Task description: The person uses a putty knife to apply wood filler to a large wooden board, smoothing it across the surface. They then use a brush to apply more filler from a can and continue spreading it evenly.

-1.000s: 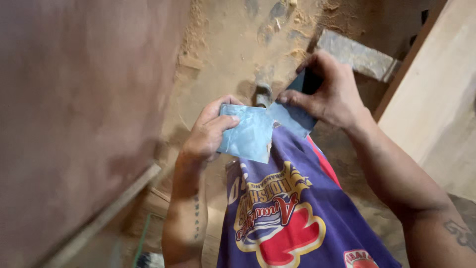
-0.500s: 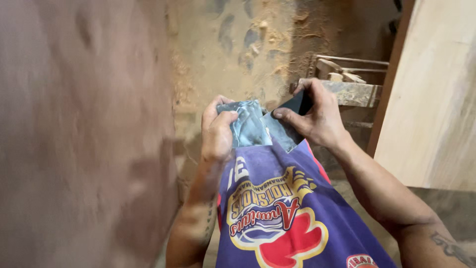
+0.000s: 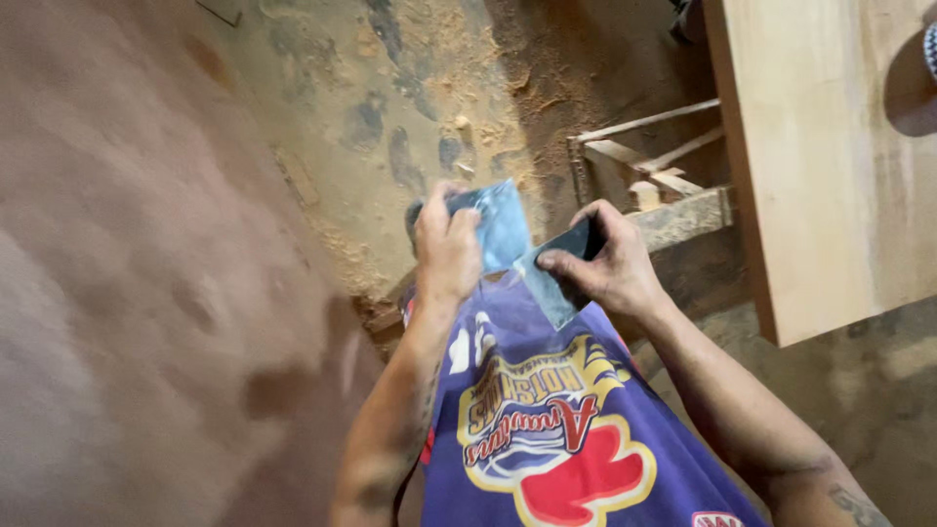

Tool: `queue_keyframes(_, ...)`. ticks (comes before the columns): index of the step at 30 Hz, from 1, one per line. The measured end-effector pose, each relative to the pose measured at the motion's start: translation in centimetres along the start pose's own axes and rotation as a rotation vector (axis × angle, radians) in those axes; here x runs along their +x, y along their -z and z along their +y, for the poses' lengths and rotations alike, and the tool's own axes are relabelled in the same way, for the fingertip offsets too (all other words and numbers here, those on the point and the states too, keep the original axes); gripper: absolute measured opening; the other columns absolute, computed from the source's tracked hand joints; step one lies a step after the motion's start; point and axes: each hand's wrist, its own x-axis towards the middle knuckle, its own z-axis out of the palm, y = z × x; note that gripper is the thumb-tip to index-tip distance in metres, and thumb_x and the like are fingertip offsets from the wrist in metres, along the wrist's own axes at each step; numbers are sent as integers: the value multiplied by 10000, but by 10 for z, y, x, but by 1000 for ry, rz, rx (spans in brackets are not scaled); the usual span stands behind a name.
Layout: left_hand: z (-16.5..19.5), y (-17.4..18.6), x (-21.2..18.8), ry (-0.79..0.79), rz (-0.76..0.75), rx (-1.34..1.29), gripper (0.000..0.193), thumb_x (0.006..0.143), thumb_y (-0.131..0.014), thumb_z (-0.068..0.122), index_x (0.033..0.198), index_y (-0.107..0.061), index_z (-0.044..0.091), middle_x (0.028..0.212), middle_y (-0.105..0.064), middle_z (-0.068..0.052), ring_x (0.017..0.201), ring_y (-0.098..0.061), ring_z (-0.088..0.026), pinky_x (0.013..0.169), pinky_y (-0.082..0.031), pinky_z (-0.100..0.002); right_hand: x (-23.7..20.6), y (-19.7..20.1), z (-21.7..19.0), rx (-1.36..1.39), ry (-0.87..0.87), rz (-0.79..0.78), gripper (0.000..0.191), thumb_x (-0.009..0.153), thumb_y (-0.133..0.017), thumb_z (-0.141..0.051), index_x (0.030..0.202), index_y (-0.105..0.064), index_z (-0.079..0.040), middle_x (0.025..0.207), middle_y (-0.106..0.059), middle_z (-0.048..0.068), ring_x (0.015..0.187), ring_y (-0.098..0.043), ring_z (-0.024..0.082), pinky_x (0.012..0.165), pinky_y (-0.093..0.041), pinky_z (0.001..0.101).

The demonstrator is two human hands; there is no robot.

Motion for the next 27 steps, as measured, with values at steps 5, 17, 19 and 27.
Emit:
queue_keyframes(5, 17, 41, 80, -47, -129, -219, 201, 861, -571, 49, 1054, -618, 18, 875, -633, -28, 793, -596, -114, 705, -512, -268, 30, -16, -47, -35, 116, 116, 439, 766, -905, -241, 1019, -579, -88, 823, -617, -3, 754, -581, 87, 656, -506, 264)
queue_keyframes(17, 34, 4, 173, 63, -257, -413, 210, 858, -611, -4, 1066, -639, 10, 966, -638, -41, 859, -595, -119, 745, -523, -268, 82, -15, -108, -84, 175, 527, 328, 943, -750, -120, 1133, -502, -19, 1029, -598, 141, 937, -608, 213, 815, -514, 394)
queue_keyframes(19, 42, -5, 204, 146, -288, -252, 248, 842, -647, 21, 1091, -657, 29, 941, -642, -24, 841, -599, -118, 734, -513, -259, 99, -7, -123, -185, 151, 460, 364, 921, -732, -134, 1186, -509, -22, 1032, -639, 204, 921, -669, 289, 768, -541, 437)
queue_keyframes(27, 132, -39, 313, 310, -114, -459, 235, 837, -574, -4, 1070, -599, 24, 1035, -651, -133, 876, -679, -242, 759, -584, -392, 202, 51, -143, -199, 146, 23, 348, 932, -608, -84, 1189, -385, -14, 852, -611, 222, 703, -667, 415, 611, -522, 511)
